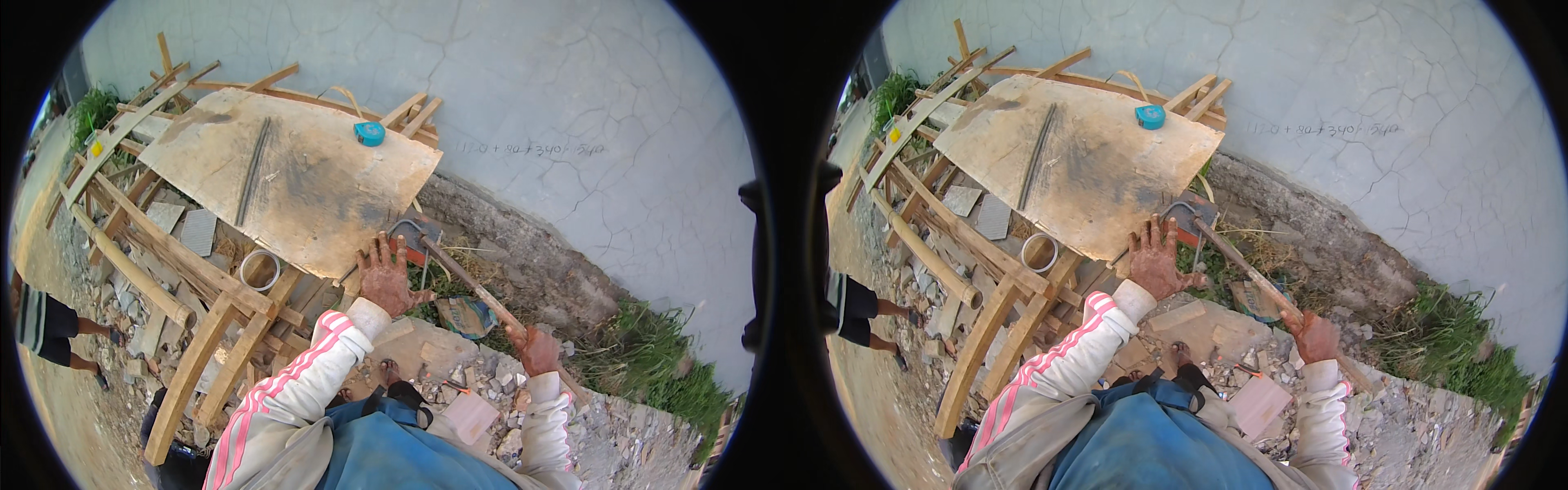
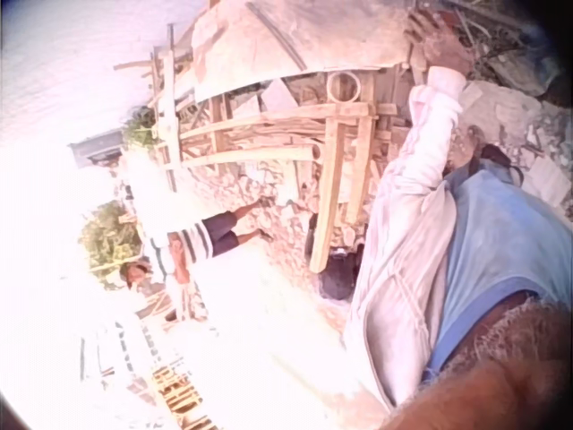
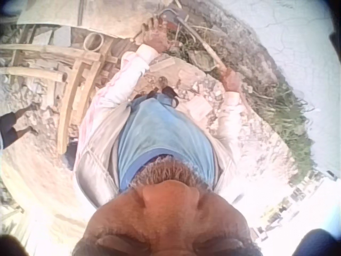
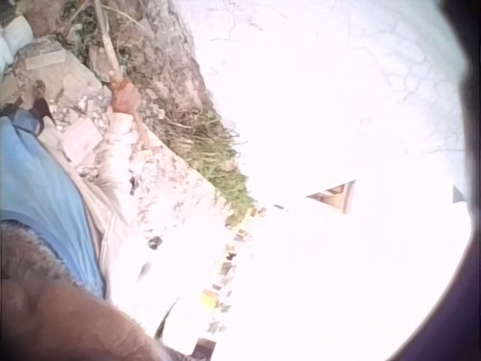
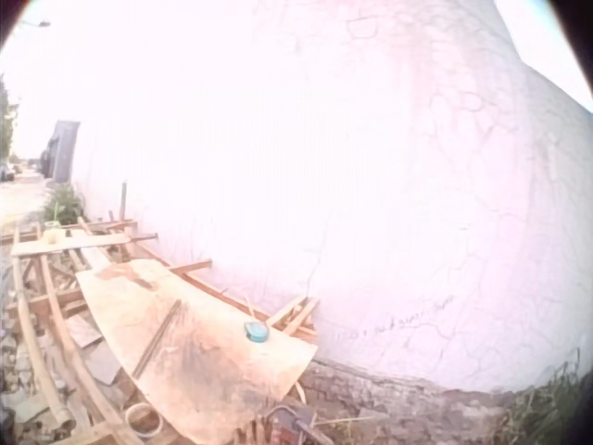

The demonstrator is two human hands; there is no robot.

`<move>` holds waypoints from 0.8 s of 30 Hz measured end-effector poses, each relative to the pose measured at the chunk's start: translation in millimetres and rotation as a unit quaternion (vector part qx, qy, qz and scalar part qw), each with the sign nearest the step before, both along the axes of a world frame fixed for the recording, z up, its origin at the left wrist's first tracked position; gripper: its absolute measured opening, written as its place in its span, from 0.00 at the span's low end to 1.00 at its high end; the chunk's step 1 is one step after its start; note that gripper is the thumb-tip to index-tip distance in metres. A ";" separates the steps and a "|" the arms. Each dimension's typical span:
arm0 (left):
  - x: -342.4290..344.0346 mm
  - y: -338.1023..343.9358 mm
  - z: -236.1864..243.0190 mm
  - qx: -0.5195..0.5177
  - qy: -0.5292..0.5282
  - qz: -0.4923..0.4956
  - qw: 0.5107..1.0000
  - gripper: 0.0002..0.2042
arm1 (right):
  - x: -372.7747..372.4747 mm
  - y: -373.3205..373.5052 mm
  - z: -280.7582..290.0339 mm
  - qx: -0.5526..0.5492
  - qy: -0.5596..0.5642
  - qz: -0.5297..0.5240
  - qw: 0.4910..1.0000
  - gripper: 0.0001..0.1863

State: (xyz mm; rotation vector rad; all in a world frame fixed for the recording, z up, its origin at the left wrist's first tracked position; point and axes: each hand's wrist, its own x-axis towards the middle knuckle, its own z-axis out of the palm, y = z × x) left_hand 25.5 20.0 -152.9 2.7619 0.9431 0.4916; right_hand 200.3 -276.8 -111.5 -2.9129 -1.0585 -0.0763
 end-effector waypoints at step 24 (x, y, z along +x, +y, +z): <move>-11.1 38.4 -8.9 -0.023 -0.060 -0.121 0.991 0.41 | -85.2 1.6 -4.4 0.064 0.046 -0.049 0.996 0.34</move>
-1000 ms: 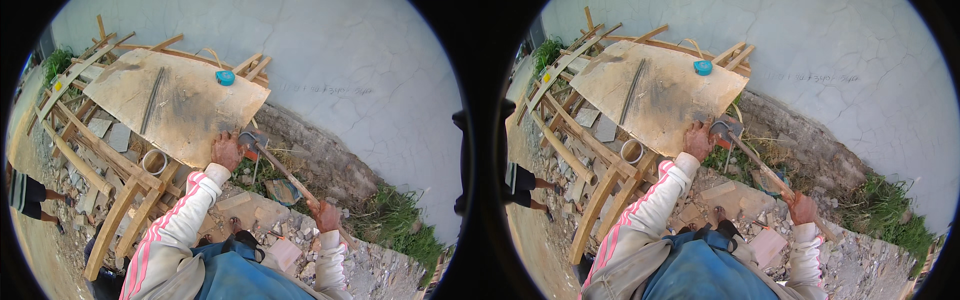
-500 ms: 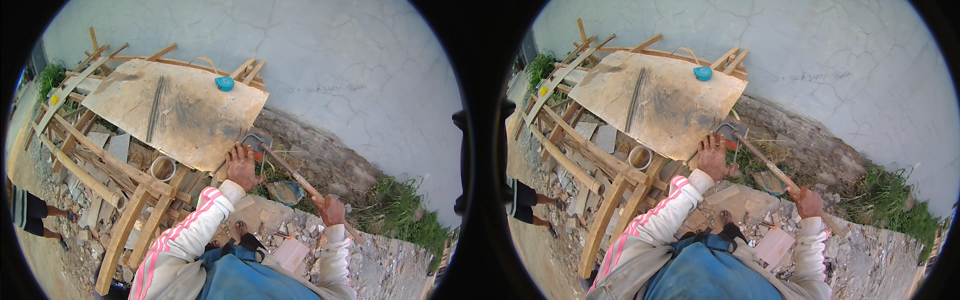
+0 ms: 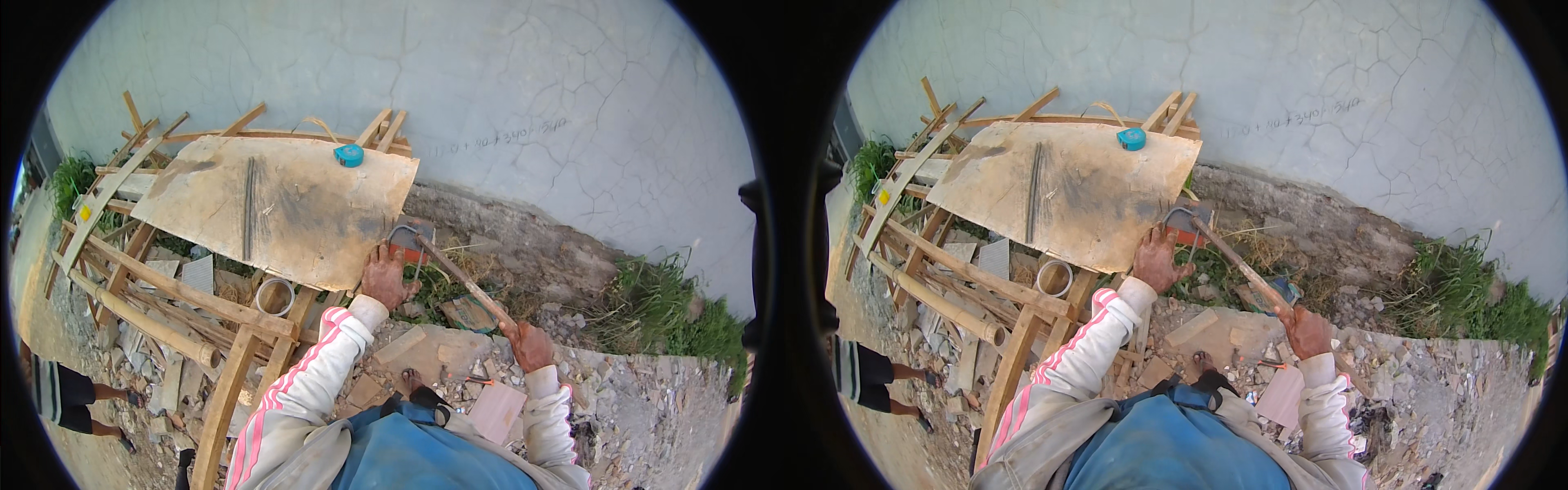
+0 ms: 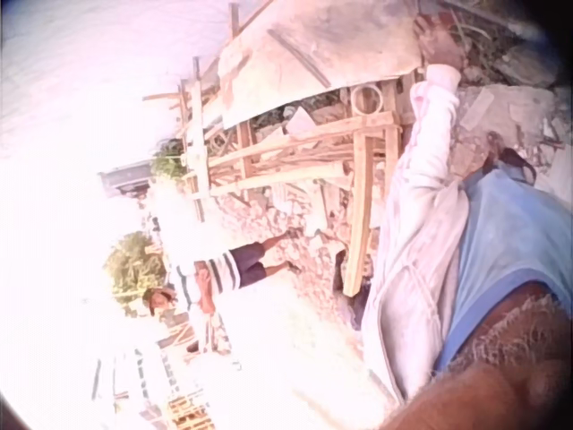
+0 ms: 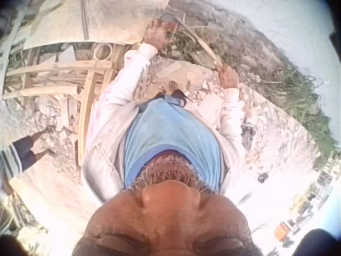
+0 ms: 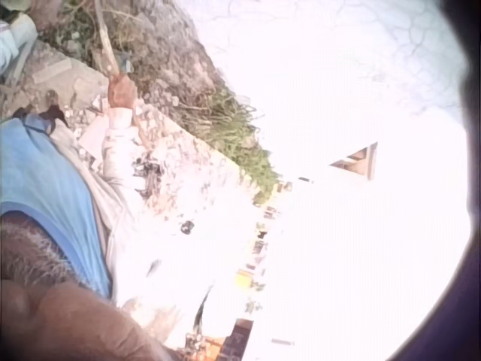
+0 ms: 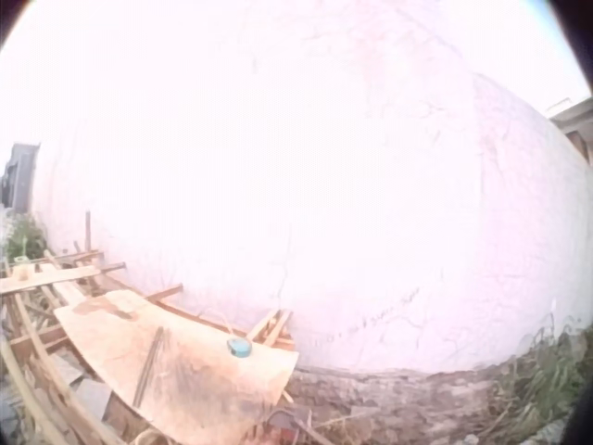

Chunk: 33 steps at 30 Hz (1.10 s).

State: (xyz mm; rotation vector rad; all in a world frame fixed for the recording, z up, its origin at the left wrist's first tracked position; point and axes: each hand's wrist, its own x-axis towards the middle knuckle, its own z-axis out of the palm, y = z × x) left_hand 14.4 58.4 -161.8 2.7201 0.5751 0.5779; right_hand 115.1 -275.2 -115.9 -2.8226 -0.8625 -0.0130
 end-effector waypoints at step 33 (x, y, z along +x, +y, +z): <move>-5.3 35.7 4.7 -0.027 -0.039 -0.109 0.993 0.20 | -80.5 -84.3 -10.2 0.071 0.235 -0.105 0.964 0.41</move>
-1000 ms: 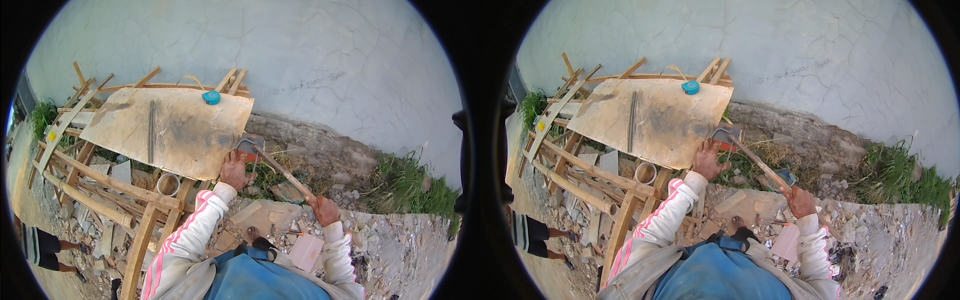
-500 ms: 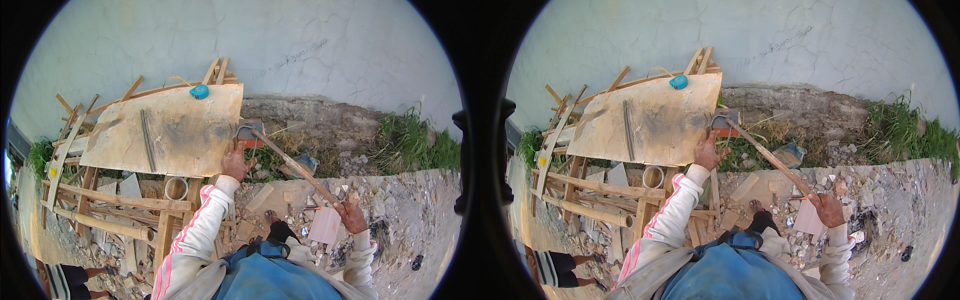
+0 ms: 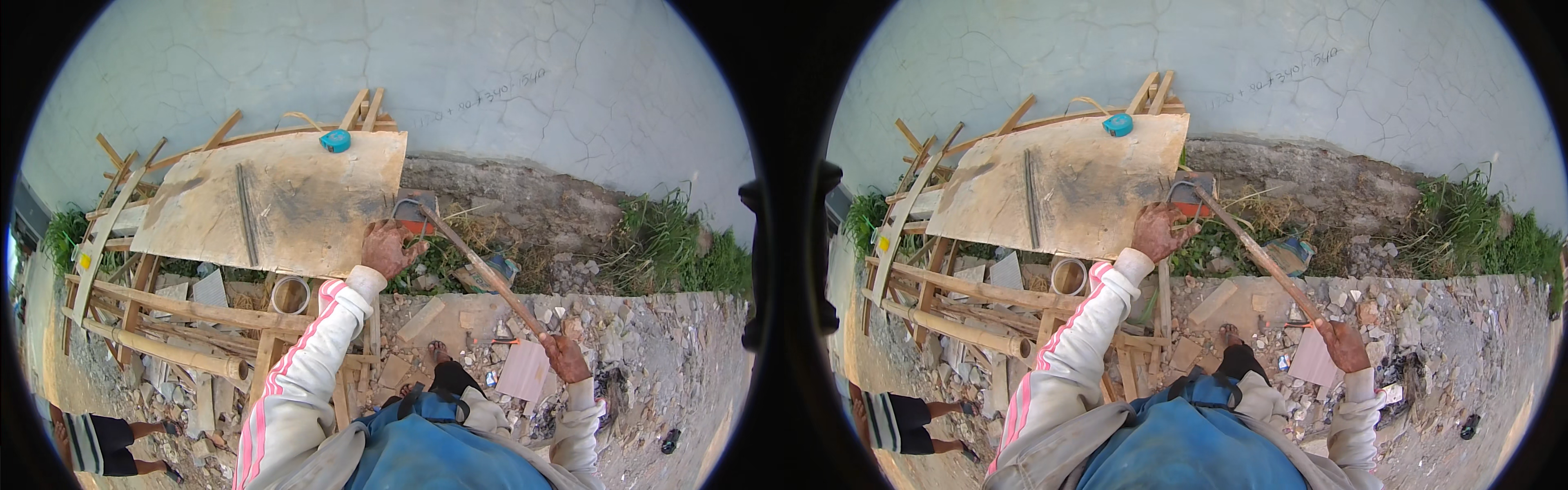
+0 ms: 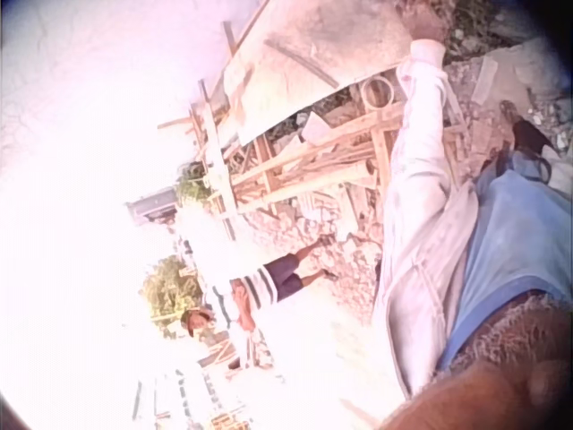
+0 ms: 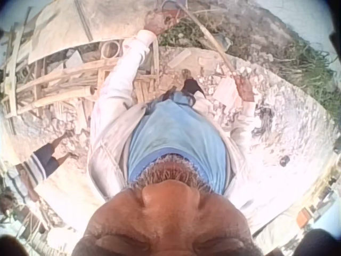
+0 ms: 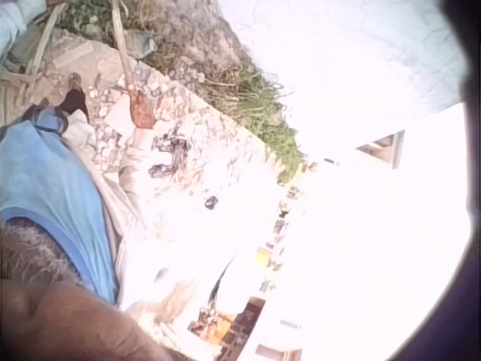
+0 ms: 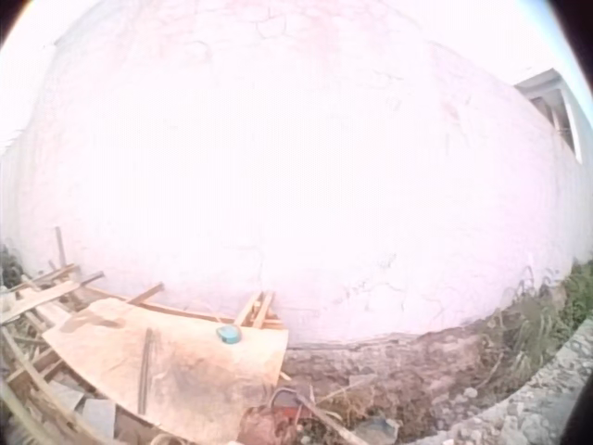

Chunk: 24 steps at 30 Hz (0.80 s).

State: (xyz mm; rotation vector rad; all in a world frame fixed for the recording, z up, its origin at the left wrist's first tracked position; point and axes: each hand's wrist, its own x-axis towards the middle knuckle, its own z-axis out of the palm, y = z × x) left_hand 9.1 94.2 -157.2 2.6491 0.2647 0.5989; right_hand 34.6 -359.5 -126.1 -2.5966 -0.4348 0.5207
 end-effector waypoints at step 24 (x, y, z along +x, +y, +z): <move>11.3 1.4 -21.7 -0.008 0.062 -0.063 0.996 0.13 | -15.6 0.8 -11.5 0.018 0.055 -0.023 0.998 0.38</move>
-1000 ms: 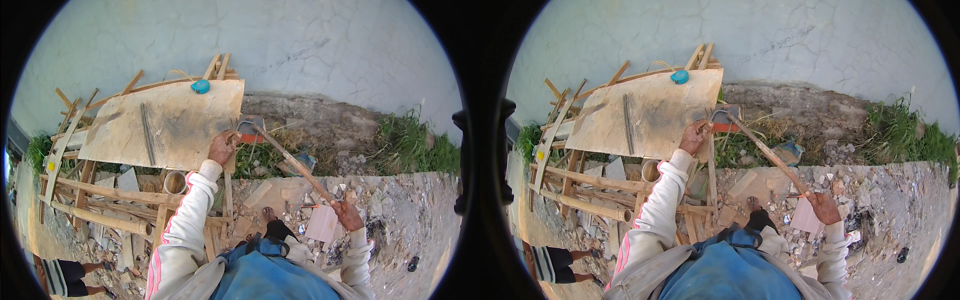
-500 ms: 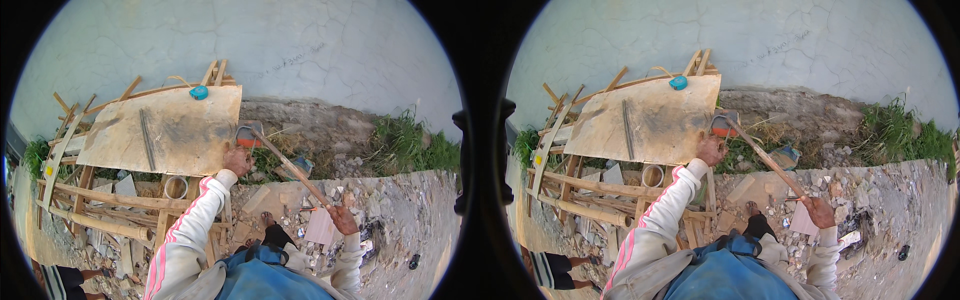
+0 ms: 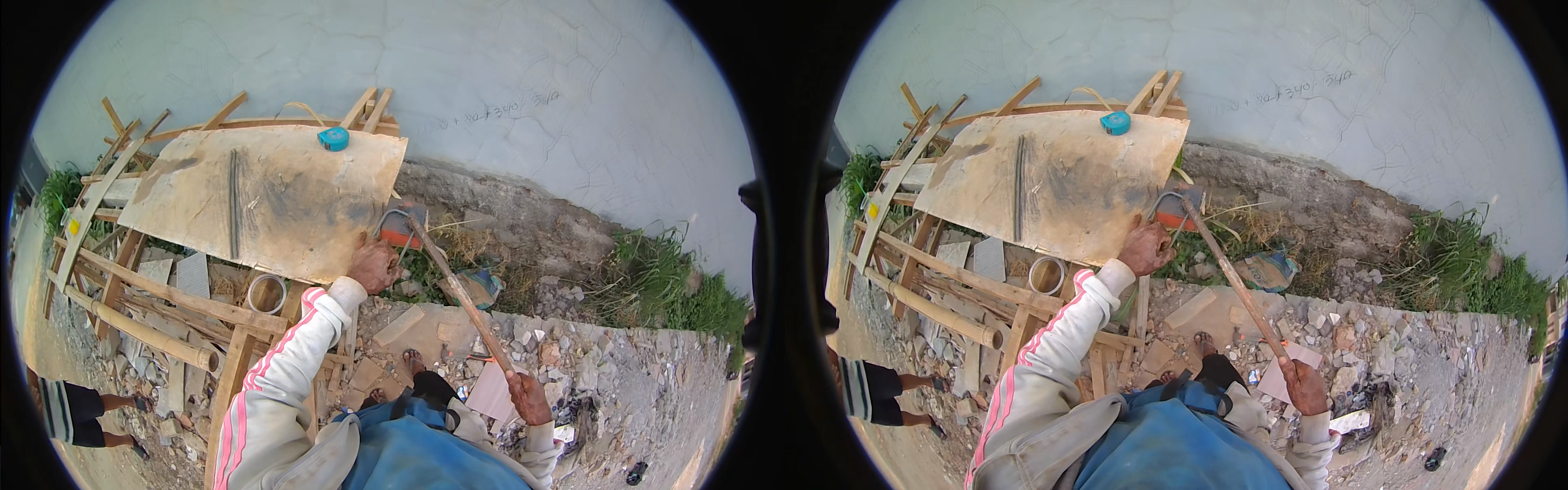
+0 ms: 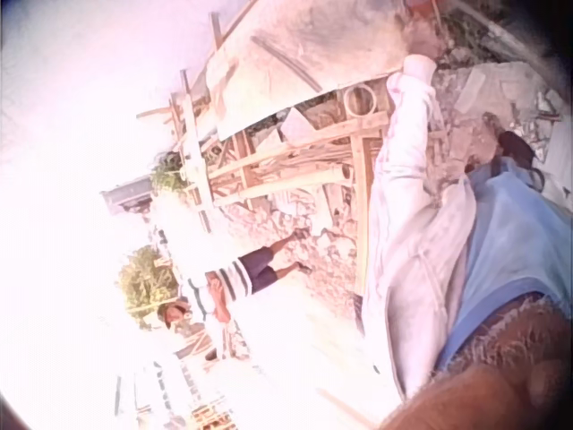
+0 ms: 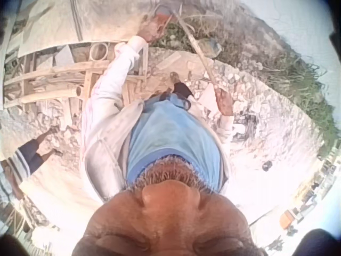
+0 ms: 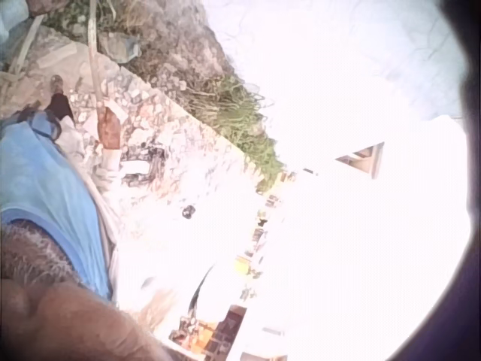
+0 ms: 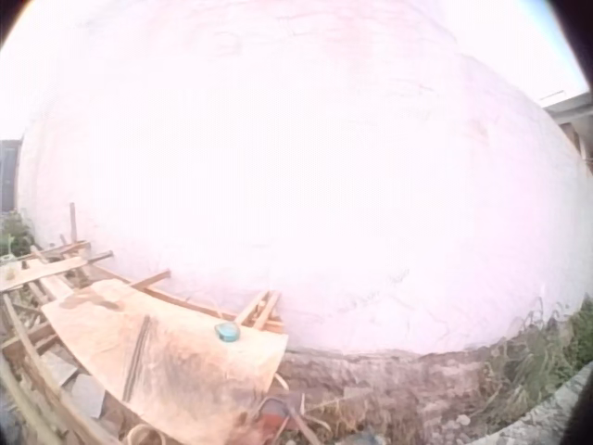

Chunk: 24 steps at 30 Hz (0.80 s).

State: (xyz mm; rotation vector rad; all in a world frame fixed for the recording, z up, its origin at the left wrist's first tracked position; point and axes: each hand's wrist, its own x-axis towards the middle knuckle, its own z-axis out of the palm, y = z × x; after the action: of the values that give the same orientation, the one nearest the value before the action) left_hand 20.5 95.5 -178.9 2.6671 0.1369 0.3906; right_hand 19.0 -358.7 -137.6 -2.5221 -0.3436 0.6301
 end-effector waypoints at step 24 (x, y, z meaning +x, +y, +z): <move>2.5 -1.3 15.4 0.034 0.100 0.021 0.994 0.14 | 5.7 -4.4 6.5 0.095 0.030 0.080 0.992 0.28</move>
State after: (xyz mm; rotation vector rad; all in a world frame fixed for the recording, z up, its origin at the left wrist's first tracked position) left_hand 22.9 94.2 -163.4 2.7697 0.2455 0.1429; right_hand 24.7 -363.1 -131.1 -2.3055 -0.5604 0.6970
